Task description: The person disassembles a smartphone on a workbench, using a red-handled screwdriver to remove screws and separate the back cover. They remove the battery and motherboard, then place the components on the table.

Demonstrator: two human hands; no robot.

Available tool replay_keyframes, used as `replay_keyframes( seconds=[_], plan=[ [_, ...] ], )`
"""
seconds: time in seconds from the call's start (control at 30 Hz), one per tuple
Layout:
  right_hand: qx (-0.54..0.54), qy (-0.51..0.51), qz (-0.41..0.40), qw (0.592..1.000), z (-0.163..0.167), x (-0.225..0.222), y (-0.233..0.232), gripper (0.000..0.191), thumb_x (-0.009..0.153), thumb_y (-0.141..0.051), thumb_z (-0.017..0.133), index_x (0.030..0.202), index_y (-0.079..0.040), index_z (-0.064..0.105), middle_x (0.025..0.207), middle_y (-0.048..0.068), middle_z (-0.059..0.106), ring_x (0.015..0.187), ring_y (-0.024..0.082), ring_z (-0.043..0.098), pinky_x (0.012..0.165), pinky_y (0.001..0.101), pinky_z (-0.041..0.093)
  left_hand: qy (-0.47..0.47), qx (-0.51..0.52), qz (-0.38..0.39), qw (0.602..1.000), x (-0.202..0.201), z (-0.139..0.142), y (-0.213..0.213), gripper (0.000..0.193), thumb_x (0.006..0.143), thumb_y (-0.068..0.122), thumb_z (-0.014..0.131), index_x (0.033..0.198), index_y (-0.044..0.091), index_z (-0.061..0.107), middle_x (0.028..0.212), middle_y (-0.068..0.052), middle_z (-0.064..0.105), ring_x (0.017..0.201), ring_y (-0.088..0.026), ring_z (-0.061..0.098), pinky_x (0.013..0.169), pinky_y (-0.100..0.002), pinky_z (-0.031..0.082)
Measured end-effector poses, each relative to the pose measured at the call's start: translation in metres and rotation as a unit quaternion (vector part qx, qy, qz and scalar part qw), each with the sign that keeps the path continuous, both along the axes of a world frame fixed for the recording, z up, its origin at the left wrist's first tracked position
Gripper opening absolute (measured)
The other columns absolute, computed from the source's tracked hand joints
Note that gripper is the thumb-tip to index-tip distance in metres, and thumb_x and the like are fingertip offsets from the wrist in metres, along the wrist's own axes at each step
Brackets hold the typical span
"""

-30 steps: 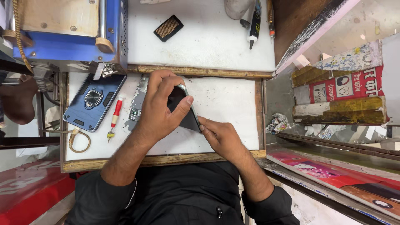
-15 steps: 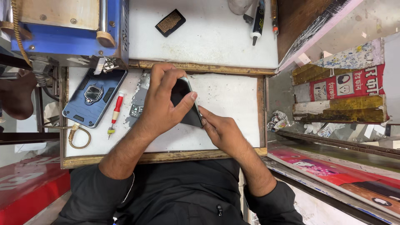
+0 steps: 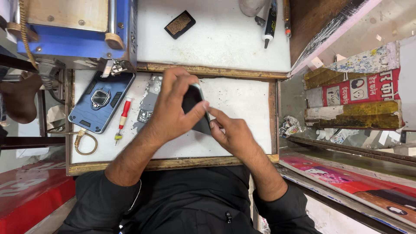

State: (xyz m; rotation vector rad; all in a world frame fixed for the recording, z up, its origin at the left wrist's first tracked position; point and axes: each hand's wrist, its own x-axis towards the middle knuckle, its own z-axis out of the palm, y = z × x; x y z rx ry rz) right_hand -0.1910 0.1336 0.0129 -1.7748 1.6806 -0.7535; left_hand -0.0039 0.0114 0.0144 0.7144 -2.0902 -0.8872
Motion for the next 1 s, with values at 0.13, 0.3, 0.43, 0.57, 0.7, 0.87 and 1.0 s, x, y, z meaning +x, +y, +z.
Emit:
replay_keyframes(
  seconds=[0.13,0.3,0.43,0.57,0.7,0.87,1.0],
  plan=[
    [-0.088,0.006,-0.007,0.996,0.02,0.0,-0.01,0.044,0.098,-0.015,0.066,0.14,-0.005,0.058,0.095,0.013,0.076,0.085,0.027,0.079,0.074,0.0359,0.062,0.004,-0.002,-0.023,1.0,0.002,0.011,0.009,0.057,0.084,0.018,0.081,0.132,0.008,0.052,0.132,-0.017,0.042,0.126,-0.036,0.051,0.105,-0.049,0.049],
    [-0.095,-0.006,-0.015,0.995,0.034,-0.001,-0.019,0.029,0.103,-0.014,0.063,0.131,-0.006,0.063,0.098,0.011,0.077,0.082,0.023,0.079,0.069,0.0318,0.062,-0.01,-0.014,-0.056,0.998,0.001,0.023,0.016,0.061,0.079,0.014,0.081,0.133,0.011,0.052,0.143,-0.021,0.037,0.136,-0.045,0.043,0.108,-0.052,0.045],
    [-0.12,0.014,-0.036,0.992,0.035,0.001,-0.016,0.02,0.105,-0.013,0.061,0.123,-0.006,0.065,0.092,0.011,0.075,0.08,0.023,0.078,0.068,0.0314,0.061,-0.002,-0.08,-0.017,0.997,-0.004,0.022,0.025,0.081,0.074,0.018,0.088,0.142,0.015,0.044,0.153,-0.025,0.027,0.144,-0.049,0.033,0.116,-0.059,0.039],
    [-0.099,0.05,-0.114,0.987,0.035,0.008,-0.007,0.019,0.1,-0.012,0.064,0.117,-0.006,0.07,0.078,0.012,0.073,0.065,0.024,0.075,0.059,0.0341,0.057,0.002,-0.04,0.102,0.994,-0.015,0.011,0.051,0.116,0.073,0.027,0.094,0.155,0.006,0.014,0.158,-0.036,0.014,0.148,-0.055,0.022,0.12,-0.063,0.032],
    [-0.205,0.011,-0.059,0.977,0.04,0.01,0.004,0.017,0.106,-0.009,0.061,0.121,-0.004,0.067,0.097,0.014,0.076,0.084,0.025,0.077,0.071,0.0327,0.06,0.048,0.179,0.081,0.979,-0.019,-0.003,0.076,0.126,0.082,0.024,0.088,0.162,0.0,-0.005,0.155,-0.03,0.037,0.145,-0.042,0.047,0.12,-0.052,0.045],
    [-0.144,0.021,-0.05,0.988,0.048,0.0,0.008,0.02,0.103,-0.008,0.061,0.121,-0.004,0.069,0.087,0.012,0.075,0.073,0.024,0.076,0.065,0.0323,0.058,0.045,0.076,0.089,0.992,-0.02,-0.012,0.076,0.119,0.074,0.014,0.09,0.157,-0.001,0.007,0.134,-0.031,0.043,0.122,-0.043,0.053,0.102,-0.051,0.048],
    [-0.141,0.01,-0.016,0.99,0.05,-0.009,0.008,0.019,0.106,-0.01,0.058,0.119,-0.003,0.069,0.088,0.013,0.075,0.073,0.024,0.076,0.065,0.0324,0.058,0.063,0.028,0.066,0.995,-0.017,-0.009,0.07,0.11,0.075,0.01,0.087,0.157,0.002,0.014,0.124,-0.024,0.047,0.109,-0.035,0.057,0.093,-0.048,0.051]
  ],
)
